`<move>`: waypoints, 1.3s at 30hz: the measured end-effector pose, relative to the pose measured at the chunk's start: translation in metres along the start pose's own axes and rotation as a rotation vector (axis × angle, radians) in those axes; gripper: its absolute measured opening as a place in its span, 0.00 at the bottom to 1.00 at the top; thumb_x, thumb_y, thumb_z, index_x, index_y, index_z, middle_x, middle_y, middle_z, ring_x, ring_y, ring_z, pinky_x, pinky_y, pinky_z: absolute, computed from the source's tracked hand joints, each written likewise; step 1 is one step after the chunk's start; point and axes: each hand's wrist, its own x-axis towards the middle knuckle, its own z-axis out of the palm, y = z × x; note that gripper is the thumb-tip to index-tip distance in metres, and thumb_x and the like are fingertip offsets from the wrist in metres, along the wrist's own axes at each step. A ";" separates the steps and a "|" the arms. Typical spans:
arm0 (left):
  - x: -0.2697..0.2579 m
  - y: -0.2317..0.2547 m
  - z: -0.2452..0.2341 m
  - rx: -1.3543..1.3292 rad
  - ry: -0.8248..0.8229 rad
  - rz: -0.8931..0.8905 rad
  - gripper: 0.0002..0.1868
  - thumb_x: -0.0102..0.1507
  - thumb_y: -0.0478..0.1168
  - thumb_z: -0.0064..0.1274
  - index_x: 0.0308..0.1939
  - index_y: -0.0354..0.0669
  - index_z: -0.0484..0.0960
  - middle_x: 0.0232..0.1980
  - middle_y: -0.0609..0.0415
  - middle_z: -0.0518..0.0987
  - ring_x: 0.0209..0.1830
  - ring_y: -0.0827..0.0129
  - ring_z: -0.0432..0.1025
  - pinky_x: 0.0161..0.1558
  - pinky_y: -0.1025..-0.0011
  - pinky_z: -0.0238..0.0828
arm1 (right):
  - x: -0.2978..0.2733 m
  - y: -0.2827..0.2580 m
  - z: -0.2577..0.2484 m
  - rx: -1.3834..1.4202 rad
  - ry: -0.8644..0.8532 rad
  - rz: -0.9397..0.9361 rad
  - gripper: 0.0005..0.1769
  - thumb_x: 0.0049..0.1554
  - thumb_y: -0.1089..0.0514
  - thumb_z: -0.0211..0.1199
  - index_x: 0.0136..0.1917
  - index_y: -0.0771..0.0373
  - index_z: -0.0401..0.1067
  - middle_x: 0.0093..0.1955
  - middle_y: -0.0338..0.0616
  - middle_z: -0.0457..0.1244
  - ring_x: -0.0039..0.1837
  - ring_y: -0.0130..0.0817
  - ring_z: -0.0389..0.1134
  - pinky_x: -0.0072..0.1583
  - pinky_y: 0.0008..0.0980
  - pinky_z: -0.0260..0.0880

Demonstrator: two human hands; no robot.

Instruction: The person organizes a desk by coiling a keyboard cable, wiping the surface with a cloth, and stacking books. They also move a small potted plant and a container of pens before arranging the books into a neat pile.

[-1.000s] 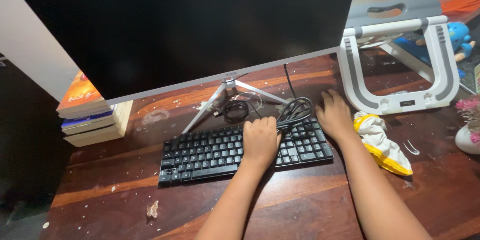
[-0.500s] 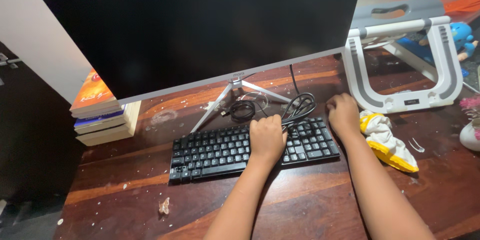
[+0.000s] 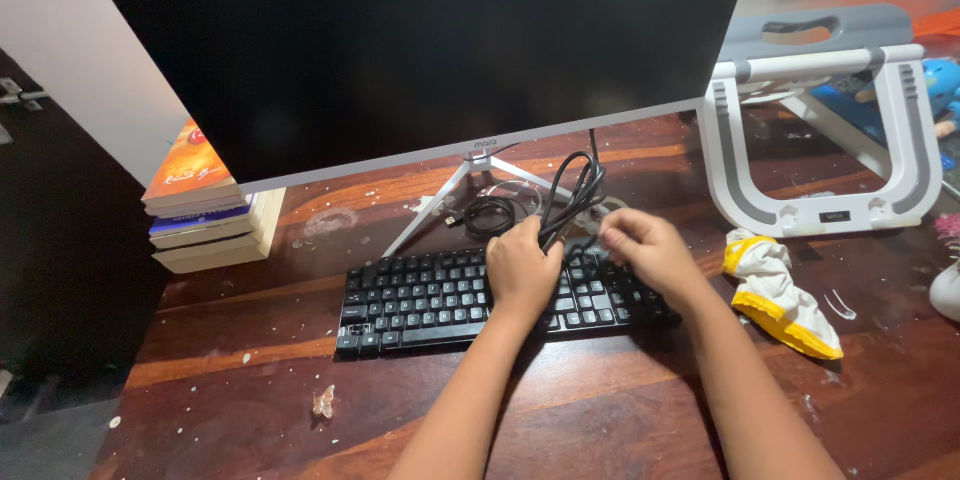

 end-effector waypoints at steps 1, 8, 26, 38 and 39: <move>0.000 0.001 -0.001 -0.012 0.008 -0.017 0.13 0.56 0.44 0.59 0.35 0.38 0.79 0.36 0.43 0.82 0.39 0.46 0.75 0.44 0.52 0.67 | -0.001 0.001 0.005 -0.042 -0.054 0.000 0.06 0.61 0.59 0.59 0.45 0.64 0.72 0.38 0.36 0.65 0.40 0.24 0.65 0.45 0.26 0.68; 0.006 0.005 -0.013 -0.206 0.018 -0.163 0.11 0.55 0.45 0.58 0.35 0.42 0.84 0.33 0.44 0.82 0.34 0.47 0.77 0.39 0.54 0.72 | 0.002 0.003 0.011 -0.122 -0.203 0.107 0.06 0.61 0.59 0.59 0.45 0.63 0.72 0.37 0.37 0.65 0.39 0.24 0.63 0.44 0.27 0.66; -0.003 0.003 -0.006 -0.110 0.013 0.047 0.23 0.49 0.37 0.62 0.49 0.43 0.85 0.42 0.47 0.85 0.45 0.54 0.78 0.50 0.60 0.65 | 0.000 -0.001 0.036 -0.175 -0.102 -0.042 0.05 0.60 0.68 0.56 0.48 0.68 0.73 0.42 0.40 0.69 0.42 0.27 0.66 0.46 0.29 0.69; -0.003 -0.002 0.000 -0.055 -0.007 0.027 0.22 0.50 0.37 0.65 0.49 0.40 0.83 0.37 0.48 0.83 0.44 0.54 0.76 0.50 0.58 0.64 | -0.018 -0.040 0.046 -0.663 0.056 -0.604 0.11 0.52 0.72 0.56 0.48 0.67 0.73 0.51 0.54 0.67 0.58 0.55 0.66 0.58 0.47 0.66; -0.003 -0.001 0.000 -0.034 -0.011 0.035 0.22 0.51 0.37 0.65 0.49 0.40 0.82 0.37 0.47 0.83 0.44 0.54 0.76 0.50 0.58 0.64 | -0.016 -0.037 0.045 -0.662 0.065 -0.620 0.12 0.52 0.73 0.55 0.48 0.66 0.73 0.51 0.54 0.67 0.58 0.55 0.67 0.58 0.47 0.66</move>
